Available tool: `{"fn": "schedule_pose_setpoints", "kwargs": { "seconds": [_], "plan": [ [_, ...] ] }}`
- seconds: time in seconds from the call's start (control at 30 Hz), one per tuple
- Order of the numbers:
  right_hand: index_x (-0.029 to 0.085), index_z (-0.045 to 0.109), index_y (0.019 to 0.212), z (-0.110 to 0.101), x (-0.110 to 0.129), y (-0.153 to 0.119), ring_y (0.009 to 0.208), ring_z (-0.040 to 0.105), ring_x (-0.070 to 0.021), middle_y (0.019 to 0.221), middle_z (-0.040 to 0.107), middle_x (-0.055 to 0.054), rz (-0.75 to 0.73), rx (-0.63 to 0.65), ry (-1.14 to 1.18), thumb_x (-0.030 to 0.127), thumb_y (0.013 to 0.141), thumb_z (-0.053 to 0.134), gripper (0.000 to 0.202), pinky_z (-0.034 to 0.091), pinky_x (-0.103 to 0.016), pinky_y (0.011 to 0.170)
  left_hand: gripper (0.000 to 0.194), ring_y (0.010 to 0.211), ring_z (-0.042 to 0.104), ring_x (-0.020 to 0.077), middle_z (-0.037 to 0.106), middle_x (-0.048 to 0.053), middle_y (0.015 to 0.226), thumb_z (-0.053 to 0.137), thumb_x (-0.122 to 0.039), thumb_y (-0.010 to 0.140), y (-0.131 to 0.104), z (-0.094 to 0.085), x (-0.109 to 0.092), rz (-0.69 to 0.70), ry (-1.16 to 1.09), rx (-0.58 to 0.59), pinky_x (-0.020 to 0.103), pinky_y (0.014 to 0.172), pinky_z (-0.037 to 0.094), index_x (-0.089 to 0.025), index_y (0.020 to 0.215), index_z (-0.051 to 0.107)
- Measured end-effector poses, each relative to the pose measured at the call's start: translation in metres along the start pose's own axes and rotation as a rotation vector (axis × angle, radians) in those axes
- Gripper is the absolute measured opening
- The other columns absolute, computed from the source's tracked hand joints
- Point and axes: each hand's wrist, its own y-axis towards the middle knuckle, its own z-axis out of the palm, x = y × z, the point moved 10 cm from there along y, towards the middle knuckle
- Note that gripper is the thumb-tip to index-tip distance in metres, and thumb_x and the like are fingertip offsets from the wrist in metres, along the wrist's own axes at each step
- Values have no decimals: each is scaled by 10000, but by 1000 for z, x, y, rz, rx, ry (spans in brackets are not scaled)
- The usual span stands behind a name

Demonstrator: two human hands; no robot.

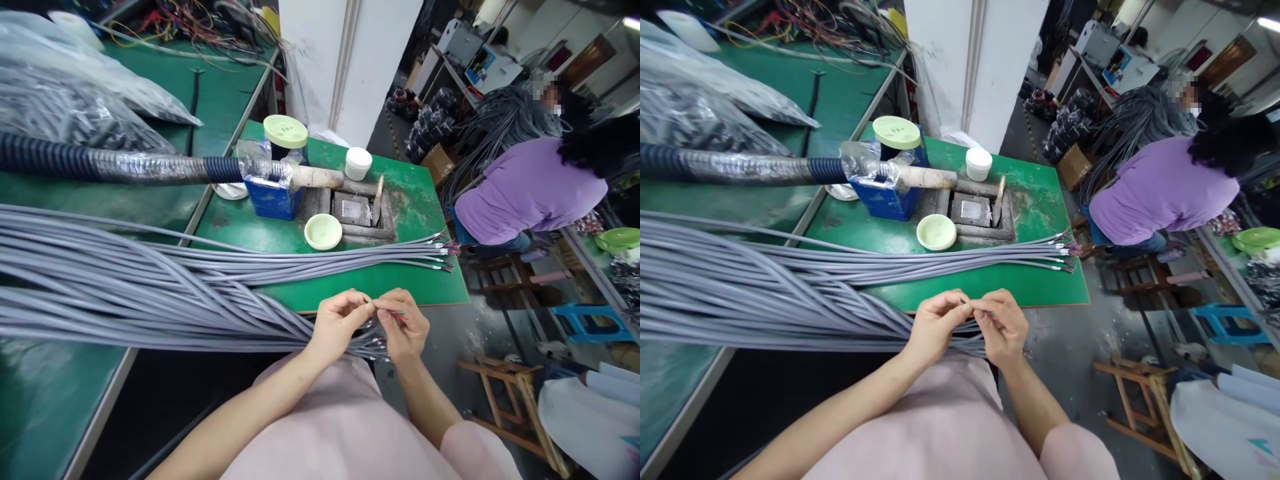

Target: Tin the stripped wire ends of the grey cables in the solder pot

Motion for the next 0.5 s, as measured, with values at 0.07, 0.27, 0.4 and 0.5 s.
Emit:
{"fn": "schedule_pose_setpoints", "kwargs": {
  "seconds": [0.07,0.27,0.4,0.5],
  "plan": [
    [292,722,993,0,3,2,752,609,-170,826,649,-32,-34,22,19,107,825,608,275,501,-328,658,98,590,478,89,594,-19,631,711,-237,753,0,0,6,-38,-48,4,227,596,394,-164,697,680],
    [281,703,1051,-1,4,6,798,639,-183,891,693,-40,-98,69,-49,39,791,623,364,520,-347,697,74,621,498,99,607,-5,666,694,-224,775,1,-4,-6,74,99,-18,237,619,407,-173,722,691],
    [256,698,1015,1,3,9,807,642,-180,881,700,-37,-67,144,-109,55,800,624,303,518,-344,721,42,639,509,118,622,10,665,675,-190,793,-3,-2,-28,279,296,1,253,626,413,-188,766,707],
    [228,689,930,5,-1,10,791,635,-169,843,693,-30,18,219,-147,78,819,613,201,504,-326,730,55,645,520,127,631,12,658,670,-161,794,-9,1,-38,395,391,24,257,628,417,-198,788,710]
  ]
}}
